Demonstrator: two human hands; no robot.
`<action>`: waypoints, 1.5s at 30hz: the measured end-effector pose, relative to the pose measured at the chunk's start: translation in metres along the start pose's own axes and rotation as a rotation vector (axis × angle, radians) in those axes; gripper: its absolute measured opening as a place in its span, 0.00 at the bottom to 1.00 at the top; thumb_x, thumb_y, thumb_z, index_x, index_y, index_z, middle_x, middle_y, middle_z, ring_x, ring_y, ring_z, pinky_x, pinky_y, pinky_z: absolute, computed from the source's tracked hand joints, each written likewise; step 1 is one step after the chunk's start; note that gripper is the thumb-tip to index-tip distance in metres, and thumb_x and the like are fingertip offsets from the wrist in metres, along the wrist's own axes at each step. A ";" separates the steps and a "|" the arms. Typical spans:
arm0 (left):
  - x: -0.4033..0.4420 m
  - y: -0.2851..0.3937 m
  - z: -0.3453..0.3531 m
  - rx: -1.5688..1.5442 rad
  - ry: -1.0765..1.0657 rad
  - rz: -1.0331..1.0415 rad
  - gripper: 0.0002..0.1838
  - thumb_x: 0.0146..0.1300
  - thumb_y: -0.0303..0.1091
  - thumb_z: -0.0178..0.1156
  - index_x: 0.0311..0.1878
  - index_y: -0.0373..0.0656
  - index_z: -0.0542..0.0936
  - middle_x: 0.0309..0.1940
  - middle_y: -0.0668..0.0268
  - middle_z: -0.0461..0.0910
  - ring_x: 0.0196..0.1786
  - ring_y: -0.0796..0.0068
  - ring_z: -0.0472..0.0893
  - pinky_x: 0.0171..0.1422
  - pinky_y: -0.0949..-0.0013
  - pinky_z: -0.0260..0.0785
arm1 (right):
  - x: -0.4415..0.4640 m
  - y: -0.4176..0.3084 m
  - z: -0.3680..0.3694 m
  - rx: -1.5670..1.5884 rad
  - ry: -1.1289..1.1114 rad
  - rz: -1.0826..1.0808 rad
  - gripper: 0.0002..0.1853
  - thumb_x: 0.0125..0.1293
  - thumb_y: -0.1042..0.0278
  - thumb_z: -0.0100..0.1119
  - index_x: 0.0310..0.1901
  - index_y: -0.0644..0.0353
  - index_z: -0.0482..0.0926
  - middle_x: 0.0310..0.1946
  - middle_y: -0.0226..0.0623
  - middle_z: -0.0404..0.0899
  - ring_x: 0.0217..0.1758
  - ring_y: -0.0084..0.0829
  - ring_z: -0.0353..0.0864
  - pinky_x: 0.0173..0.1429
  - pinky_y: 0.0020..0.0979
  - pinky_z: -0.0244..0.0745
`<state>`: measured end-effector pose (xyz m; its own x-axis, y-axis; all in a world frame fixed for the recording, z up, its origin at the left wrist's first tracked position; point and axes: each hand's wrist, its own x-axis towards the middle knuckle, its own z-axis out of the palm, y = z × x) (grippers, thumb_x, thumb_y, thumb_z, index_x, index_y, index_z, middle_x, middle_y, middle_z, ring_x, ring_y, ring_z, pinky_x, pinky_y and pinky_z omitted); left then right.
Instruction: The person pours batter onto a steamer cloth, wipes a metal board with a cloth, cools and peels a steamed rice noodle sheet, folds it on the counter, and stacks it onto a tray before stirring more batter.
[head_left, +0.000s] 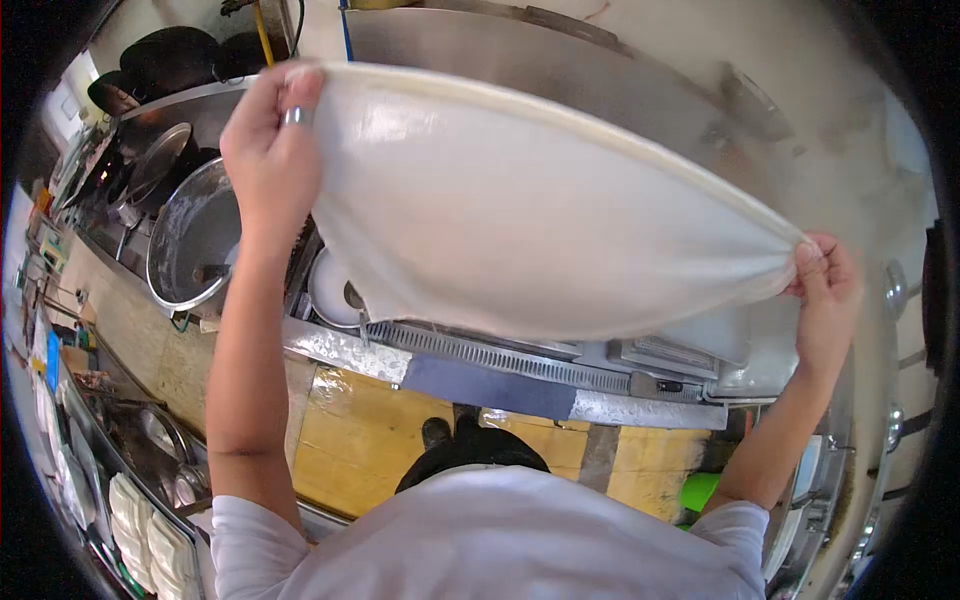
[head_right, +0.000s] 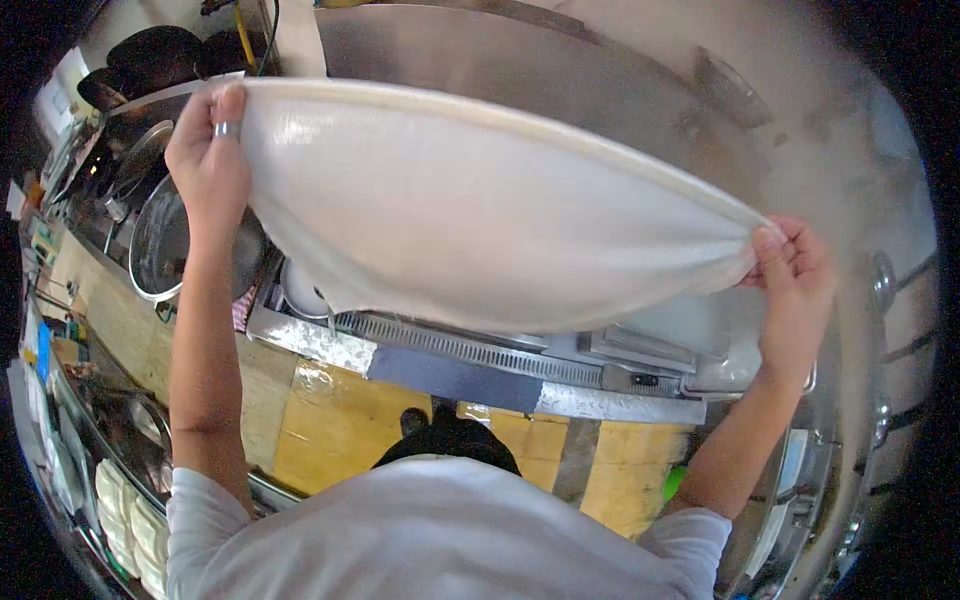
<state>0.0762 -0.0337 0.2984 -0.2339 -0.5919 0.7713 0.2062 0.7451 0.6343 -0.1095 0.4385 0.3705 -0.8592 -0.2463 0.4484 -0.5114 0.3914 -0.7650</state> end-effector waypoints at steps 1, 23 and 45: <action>-0.008 -0.008 0.004 -0.018 -0.036 0.001 0.14 0.77 0.39 0.64 0.47 0.36 0.86 0.31 0.71 0.82 0.37 0.82 0.74 0.43 0.73 0.69 | -0.002 0.014 0.012 0.006 -0.006 0.031 0.10 0.76 0.63 0.64 0.48 0.61 0.83 0.33 0.29 0.84 0.33 0.19 0.82 0.39 0.26 0.81; -0.200 -0.326 0.193 0.720 -0.409 -0.382 0.03 0.55 0.39 0.75 0.32 0.56 0.93 0.46 0.67 0.80 0.58 0.61 0.76 0.66 0.51 0.65 | 0.013 0.427 0.328 -0.486 -0.033 0.237 0.11 0.53 0.63 0.77 0.30 0.61 0.88 0.35 0.47 0.86 0.43 0.51 0.86 0.50 0.50 0.79; -0.138 -0.419 0.310 0.624 -0.482 -0.467 0.14 0.59 0.43 0.74 0.46 0.52 0.91 0.53 0.58 0.84 0.61 0.57 0.80 0.67 0.48 0.68 | 0.147 0.436 0.382 -1.006 -0.049 0.079 0.18 0.63 0.61 0.67 0.54 0.56 0.88 0.44 0.51 0.88 0.51 0.51 0.87 0.58 0.50 0.80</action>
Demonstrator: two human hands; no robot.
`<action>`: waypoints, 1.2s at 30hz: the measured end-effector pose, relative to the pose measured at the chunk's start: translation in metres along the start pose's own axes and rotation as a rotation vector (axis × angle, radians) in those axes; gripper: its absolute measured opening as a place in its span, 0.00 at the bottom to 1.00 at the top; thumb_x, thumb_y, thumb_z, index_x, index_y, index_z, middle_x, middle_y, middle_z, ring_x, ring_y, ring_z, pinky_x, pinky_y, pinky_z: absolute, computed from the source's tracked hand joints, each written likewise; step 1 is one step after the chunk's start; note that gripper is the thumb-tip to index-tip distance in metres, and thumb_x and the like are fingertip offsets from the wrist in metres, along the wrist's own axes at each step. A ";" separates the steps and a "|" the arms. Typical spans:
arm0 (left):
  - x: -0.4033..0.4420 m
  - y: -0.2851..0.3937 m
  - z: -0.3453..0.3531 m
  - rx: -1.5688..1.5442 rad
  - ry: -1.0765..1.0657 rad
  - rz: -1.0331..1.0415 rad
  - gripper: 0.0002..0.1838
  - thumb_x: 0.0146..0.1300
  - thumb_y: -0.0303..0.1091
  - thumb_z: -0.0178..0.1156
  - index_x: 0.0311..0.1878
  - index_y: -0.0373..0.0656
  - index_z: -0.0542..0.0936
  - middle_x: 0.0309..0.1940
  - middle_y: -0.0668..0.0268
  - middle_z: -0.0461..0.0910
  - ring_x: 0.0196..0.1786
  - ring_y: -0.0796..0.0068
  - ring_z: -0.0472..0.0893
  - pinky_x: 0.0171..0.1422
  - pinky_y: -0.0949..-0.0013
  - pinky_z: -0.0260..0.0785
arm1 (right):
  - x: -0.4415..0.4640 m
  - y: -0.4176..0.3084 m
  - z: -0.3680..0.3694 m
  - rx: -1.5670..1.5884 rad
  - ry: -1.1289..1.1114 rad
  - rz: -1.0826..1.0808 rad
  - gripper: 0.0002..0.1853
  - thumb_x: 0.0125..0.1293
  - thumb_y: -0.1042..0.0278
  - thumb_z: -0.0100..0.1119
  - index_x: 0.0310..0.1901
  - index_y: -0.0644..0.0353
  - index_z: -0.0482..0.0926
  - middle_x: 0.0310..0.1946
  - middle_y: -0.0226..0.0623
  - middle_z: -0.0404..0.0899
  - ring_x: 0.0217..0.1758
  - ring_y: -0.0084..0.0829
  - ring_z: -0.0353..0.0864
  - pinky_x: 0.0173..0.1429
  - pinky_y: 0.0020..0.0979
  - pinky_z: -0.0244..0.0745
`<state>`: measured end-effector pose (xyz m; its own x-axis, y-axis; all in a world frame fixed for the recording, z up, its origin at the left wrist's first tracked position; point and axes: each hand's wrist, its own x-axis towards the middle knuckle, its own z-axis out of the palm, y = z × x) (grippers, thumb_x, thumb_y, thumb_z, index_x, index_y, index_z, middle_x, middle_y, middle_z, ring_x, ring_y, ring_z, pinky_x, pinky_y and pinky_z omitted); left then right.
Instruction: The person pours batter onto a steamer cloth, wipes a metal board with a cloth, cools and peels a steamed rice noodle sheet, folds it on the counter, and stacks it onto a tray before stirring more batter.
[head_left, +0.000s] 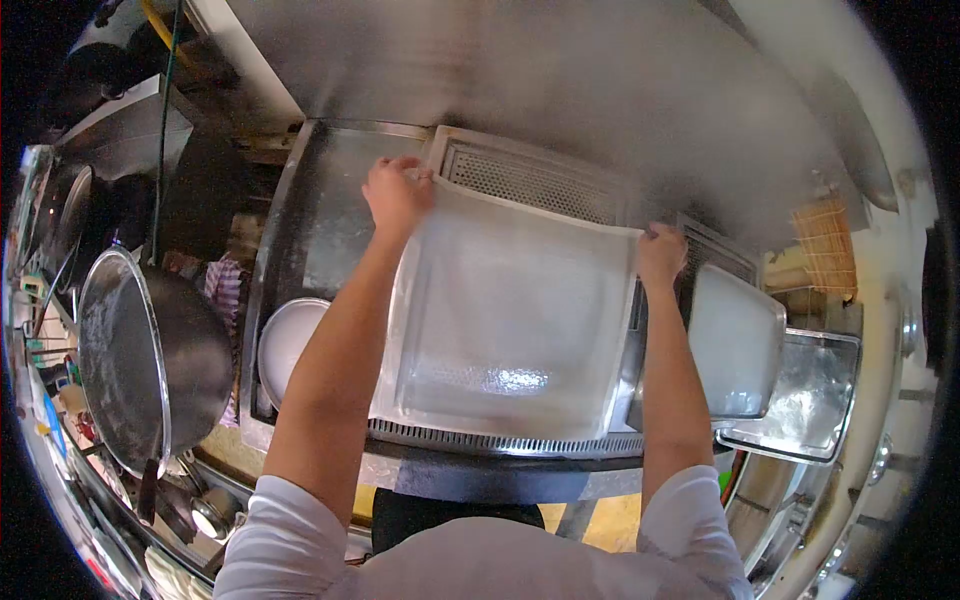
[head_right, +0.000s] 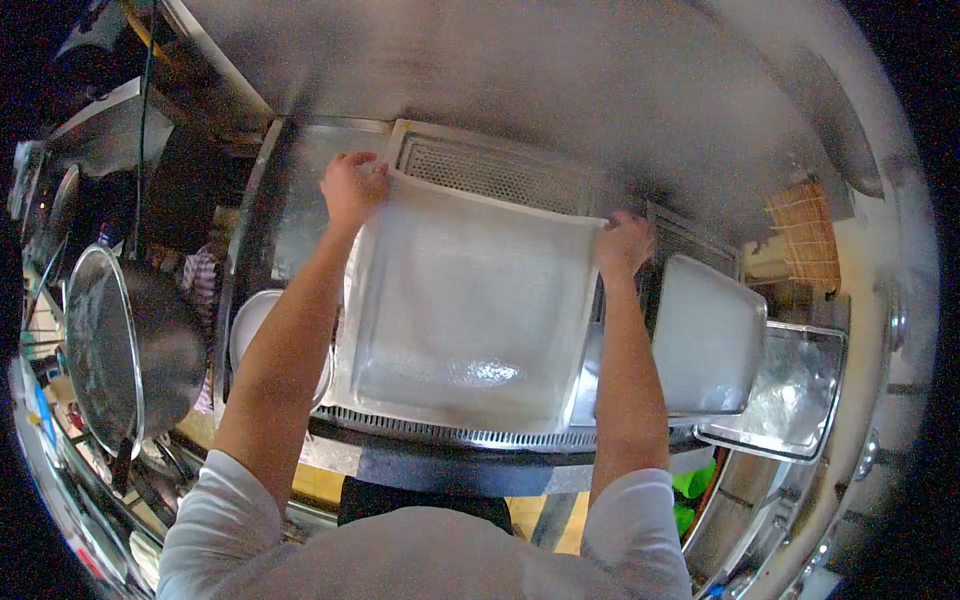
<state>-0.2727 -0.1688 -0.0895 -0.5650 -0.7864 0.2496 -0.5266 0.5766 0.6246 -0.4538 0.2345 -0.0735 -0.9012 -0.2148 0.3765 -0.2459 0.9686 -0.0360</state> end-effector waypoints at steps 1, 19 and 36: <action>0.002 0.001 -0.003 -0.062 -0.013 -0.021 0.15 0.59 0.44 0.74 0.47 0.51 0.91 0.53 0.57 0.84 0.60 0.55 0.81 0.66 0.49 0.70 | -0.004 0.001 0.006 -0.071 0.171 -0.091 0.18 0.64 0.63 0.67 0.54 0.57 0.87 0.40 0.50 0.89 0.48 0.50 0.88 0.57 0.50 0.81; -0.015 -0.016 -0.036 0.261 -0.262 0.405 0.25 0.64 0.36 0.64 0.65 0.61 0.83 0.75 0.53 0.69 0.79 0.48 0.64 0.80 0.35 0.54 | -0.065 -0.237 -0.063 1.565 -1.068 0.345 0.39 0.73 0.68 0.62 0.81 0.64 0.57 0.30 0.34 0.82 0.26 0.23 0.75 0.27 0.29 0.68; -0.004 -0.014 -0.046 0.413 -0.458 0.509 0.27 0.73 0.36 0.51 0.73 0.67 0.77 0.83 0.50 0.58 0.85 0.41 0.54 0.84 0.26 0.42 | -0.268 -0.247 -0.129 0.985 -1.598 0.038 0.14 0.73 0.63 0.64 0.53 0.62 0.79 0.23 0.32 0.78 0.20 0.23 0.76 0.21 0.29 0.69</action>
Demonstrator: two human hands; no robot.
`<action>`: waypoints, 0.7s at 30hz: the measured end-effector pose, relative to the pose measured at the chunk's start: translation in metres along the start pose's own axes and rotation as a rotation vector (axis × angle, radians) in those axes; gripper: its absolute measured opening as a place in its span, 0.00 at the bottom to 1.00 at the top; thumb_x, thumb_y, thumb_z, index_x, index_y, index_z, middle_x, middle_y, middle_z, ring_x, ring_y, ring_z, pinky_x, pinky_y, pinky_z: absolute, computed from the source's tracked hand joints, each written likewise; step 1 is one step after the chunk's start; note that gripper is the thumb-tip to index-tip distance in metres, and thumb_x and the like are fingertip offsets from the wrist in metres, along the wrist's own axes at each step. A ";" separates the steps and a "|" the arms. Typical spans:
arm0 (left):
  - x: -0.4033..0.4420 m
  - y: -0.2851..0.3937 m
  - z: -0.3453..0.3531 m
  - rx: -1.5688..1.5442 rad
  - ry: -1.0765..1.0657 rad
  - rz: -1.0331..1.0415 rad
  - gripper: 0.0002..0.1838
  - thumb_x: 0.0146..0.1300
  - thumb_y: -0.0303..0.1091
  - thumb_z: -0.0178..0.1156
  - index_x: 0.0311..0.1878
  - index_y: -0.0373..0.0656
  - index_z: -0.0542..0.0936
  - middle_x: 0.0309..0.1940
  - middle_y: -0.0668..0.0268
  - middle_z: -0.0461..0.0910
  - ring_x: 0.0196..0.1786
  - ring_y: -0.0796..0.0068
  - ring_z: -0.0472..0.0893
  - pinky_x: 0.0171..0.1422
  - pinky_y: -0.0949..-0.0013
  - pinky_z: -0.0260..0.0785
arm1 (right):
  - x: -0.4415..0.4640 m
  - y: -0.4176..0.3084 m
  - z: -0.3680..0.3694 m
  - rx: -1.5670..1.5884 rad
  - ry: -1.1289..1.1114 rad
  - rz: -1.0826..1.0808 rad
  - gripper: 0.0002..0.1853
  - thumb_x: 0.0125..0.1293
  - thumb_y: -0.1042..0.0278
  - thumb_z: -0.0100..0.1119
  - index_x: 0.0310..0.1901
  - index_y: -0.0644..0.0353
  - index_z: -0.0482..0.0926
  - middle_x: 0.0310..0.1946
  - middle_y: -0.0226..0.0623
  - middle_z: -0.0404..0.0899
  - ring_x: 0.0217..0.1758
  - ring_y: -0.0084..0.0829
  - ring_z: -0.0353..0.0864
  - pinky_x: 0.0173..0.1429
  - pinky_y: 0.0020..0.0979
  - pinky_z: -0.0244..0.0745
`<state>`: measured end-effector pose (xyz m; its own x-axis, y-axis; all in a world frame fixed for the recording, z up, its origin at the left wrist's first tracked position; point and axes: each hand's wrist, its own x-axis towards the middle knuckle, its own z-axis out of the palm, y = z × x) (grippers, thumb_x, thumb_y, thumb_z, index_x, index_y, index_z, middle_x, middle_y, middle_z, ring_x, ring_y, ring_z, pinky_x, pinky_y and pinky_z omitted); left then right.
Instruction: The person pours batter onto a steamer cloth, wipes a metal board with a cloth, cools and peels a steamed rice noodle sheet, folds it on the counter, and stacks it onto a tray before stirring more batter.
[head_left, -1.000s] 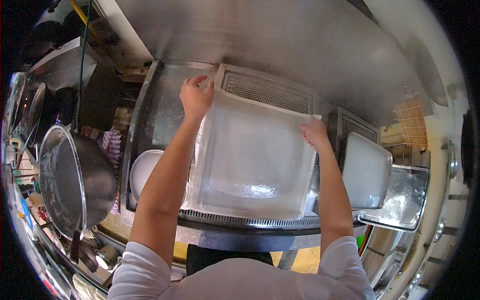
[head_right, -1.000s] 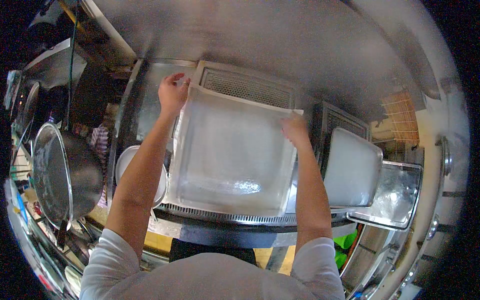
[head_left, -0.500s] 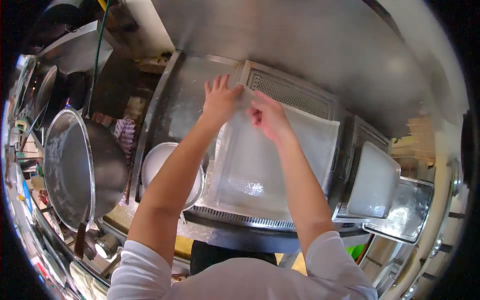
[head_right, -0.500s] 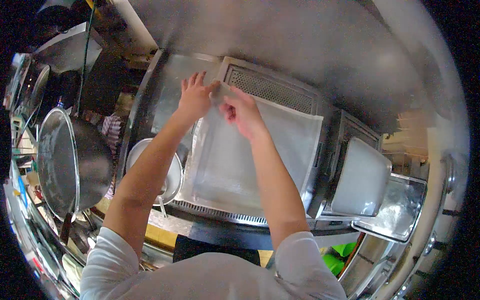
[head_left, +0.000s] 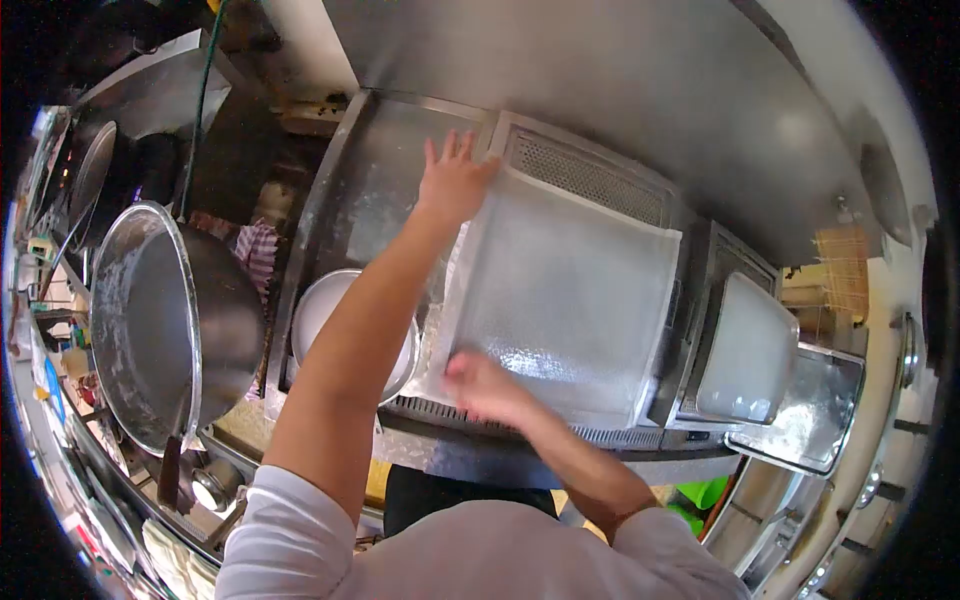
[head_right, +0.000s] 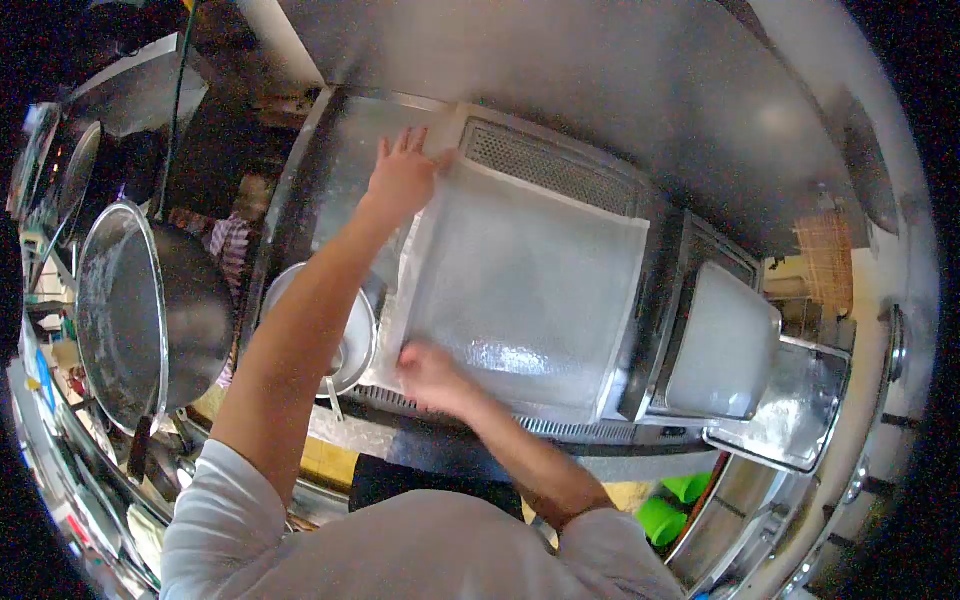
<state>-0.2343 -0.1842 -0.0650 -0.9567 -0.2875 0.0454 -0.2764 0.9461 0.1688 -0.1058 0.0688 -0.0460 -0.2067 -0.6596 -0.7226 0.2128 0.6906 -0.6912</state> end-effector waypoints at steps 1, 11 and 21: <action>0.000 0.001 -0.002 0.031 0.022 0.008 0.27 0.72 0.35 0.52 0.74 0.66 0.77 0.82 0.50 0.59 0.85 0.42 0.55 0.84 0.28 0.44 | -0.021 -0.001 0.016 0.015 -0.051 0.041 0.18 0.74 0.61 0.65 0.57 0.65 0.79 0.24 0.35 0.79 0.22 0.26 0.78 0.26 0.33 0.72; -0.188 0.073 -0.044 -0.318 -0.271 0.135 0.18 0.52 0.29 0.64 0.48 0.38 0.82 0.42 0.50 0.85 0.50 0.46 0.85 0.57 0.46 0.77 | -0.066 0.029 -0.034 -0.608 0.412 -0.337 0.13 0.67 0.71 0.61 0.52 0.61 0.84 0.41 0.49 0.88 0.44 0.45 0.87 0.54 0.45 0.81; -0.266 0.105 -0.052 -0.132 -0.278 0.188 0.18 0.61 0.33 0.64 0.53 0.37 0.79 0.42 0.52 0.86 0.50 0.50 0.84 0.59 0.51 0.74 | -0.184 0.135 -0.156 -0.852 0.511 0.022 0.09 0.63 0.67 0.60 0.38 0.62 0.85 0.39 0.55 0.87 0.45 0.52 0.87 0.53 0.47 0.82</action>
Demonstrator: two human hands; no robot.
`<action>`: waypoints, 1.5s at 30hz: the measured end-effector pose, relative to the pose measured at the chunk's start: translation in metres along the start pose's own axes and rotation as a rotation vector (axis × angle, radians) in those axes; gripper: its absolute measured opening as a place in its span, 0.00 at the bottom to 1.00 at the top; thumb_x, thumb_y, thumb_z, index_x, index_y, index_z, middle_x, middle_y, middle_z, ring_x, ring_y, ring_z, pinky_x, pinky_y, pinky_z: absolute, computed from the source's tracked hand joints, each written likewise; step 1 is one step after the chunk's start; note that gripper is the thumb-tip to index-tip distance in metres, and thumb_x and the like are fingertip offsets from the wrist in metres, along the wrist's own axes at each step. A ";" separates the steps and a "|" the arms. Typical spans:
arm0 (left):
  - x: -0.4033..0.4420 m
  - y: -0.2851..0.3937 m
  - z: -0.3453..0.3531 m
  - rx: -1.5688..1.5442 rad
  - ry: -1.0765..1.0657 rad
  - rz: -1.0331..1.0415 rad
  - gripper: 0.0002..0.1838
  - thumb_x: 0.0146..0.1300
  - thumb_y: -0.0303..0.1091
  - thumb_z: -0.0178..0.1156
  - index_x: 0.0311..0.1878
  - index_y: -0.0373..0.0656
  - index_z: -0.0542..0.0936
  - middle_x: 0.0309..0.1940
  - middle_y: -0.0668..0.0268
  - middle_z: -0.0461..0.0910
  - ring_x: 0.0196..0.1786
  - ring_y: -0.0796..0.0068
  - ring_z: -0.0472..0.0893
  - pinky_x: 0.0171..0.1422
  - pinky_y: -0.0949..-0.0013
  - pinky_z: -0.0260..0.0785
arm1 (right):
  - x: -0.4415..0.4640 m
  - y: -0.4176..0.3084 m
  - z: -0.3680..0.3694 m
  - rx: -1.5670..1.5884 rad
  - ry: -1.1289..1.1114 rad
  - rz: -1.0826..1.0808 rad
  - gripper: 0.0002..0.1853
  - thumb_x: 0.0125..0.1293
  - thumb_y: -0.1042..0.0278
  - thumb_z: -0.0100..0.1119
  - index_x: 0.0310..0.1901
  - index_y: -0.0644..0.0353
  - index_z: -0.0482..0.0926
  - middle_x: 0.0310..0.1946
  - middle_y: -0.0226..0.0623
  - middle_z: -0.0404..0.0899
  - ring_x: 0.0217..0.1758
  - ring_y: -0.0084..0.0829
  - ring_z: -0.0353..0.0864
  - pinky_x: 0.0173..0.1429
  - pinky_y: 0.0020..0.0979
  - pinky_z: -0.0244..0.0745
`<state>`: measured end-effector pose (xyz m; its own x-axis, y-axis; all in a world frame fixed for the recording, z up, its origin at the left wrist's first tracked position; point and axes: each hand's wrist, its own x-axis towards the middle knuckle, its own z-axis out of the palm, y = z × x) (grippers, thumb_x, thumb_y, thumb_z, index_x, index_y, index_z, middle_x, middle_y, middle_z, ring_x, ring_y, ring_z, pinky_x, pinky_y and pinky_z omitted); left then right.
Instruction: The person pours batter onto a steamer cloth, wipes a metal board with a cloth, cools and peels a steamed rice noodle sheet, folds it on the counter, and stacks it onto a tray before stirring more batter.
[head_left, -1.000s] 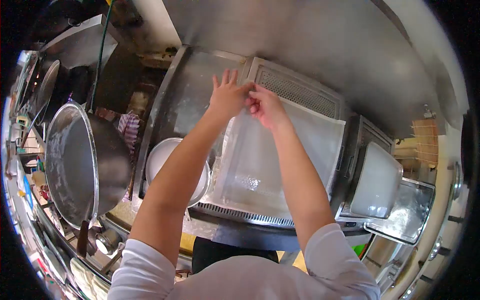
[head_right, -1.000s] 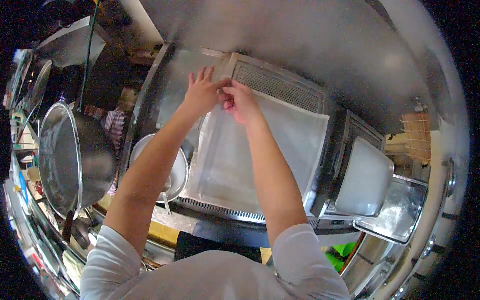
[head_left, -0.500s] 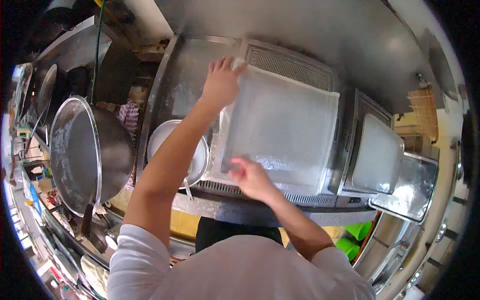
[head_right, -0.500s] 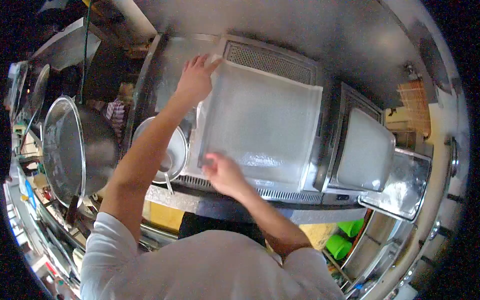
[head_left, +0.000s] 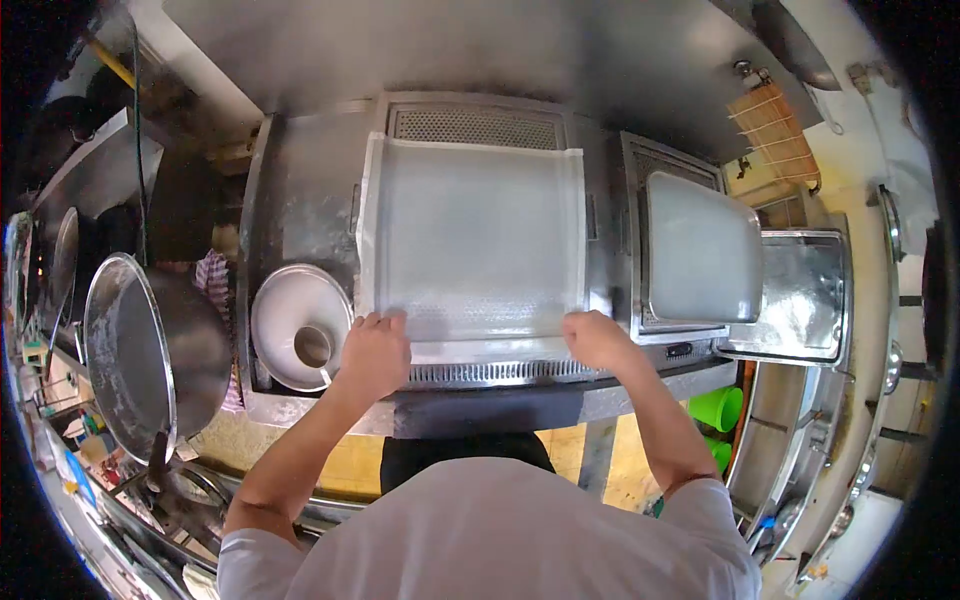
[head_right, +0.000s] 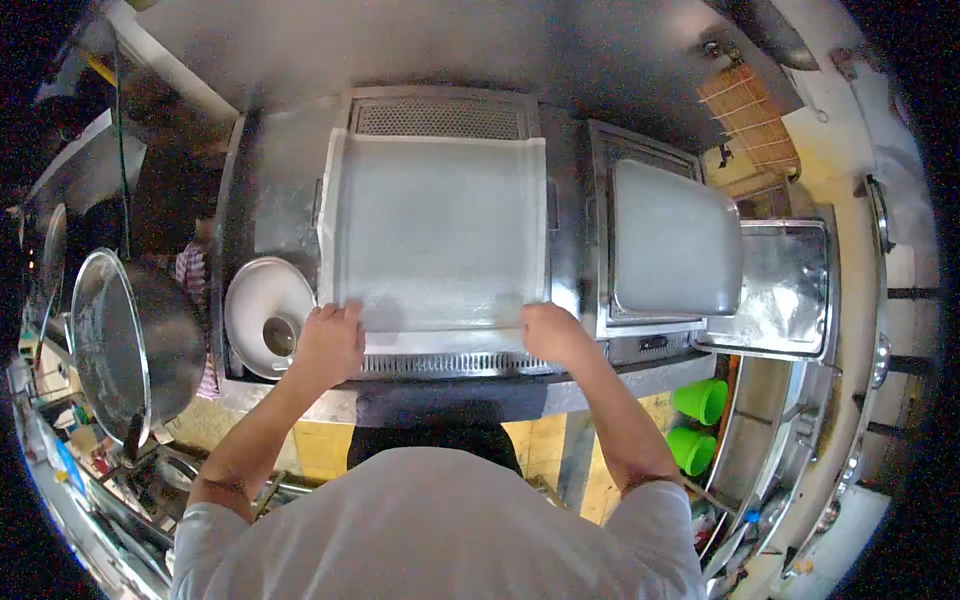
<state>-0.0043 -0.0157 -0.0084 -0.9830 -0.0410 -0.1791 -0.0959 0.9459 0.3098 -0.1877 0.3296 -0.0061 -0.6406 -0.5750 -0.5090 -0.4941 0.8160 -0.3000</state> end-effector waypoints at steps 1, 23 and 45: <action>0.000 0.004 0.001 -0.030 0.037 -0.009 0.17 0.63 0.33 0.64 0.53 0.38 0.79 0.41 0.52 0.87 0.49 0.50 0.84 0.58 0.50 0.73 | 0.004 -0.001 -0.020 0.113 -0.024 0.000 0.09 0.64 0.67 0.60 0.39 0.62 0.85 0.39 0.55 0.87 0.44 0.52 0.87 0.52 0.47 0.81; -0.110 0.103 0.045 -0.559 0.288 -0.296 0.17 0.62 0.26 0.69 0.55 0.42 0.84 0.35 0.55 0.86 0.38 0.50 0.85 0.46 0.52 0.80 | 0.185 0.055 -0.039 -0.219 0.679 0.023 0.37 0.71 0.68 0.56 0.79 0.65 0.57 0.77 0.64 0.60 0.78 0.64 0.62 0.79 0.59 0.62; -0.182 0.062 0.028 -0.614 0.434 -0.256 0.15 0.65 0.29 0.67 0.55 0.41 0.83 0.37 0.50 0.87 0.40 0.48 0.87 0.47 0.50 0.80 | 0.119 -0.212 0.062 0.483 -0.179 -0.165 0.13 0.69 0.64 0.61 0.47 0.63 0.86 0.30 0.42 0.84 0.24 0.35 0.79 0.29 0.37 0.73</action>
<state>0.1728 0.0590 0.0172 -0.8798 -0.4746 0.0261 -0.2726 0.5487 0.7903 -0.1226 0.0918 -0.0528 -0.4464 -0.7129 -0.5408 -0.2257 0.6746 -0.7028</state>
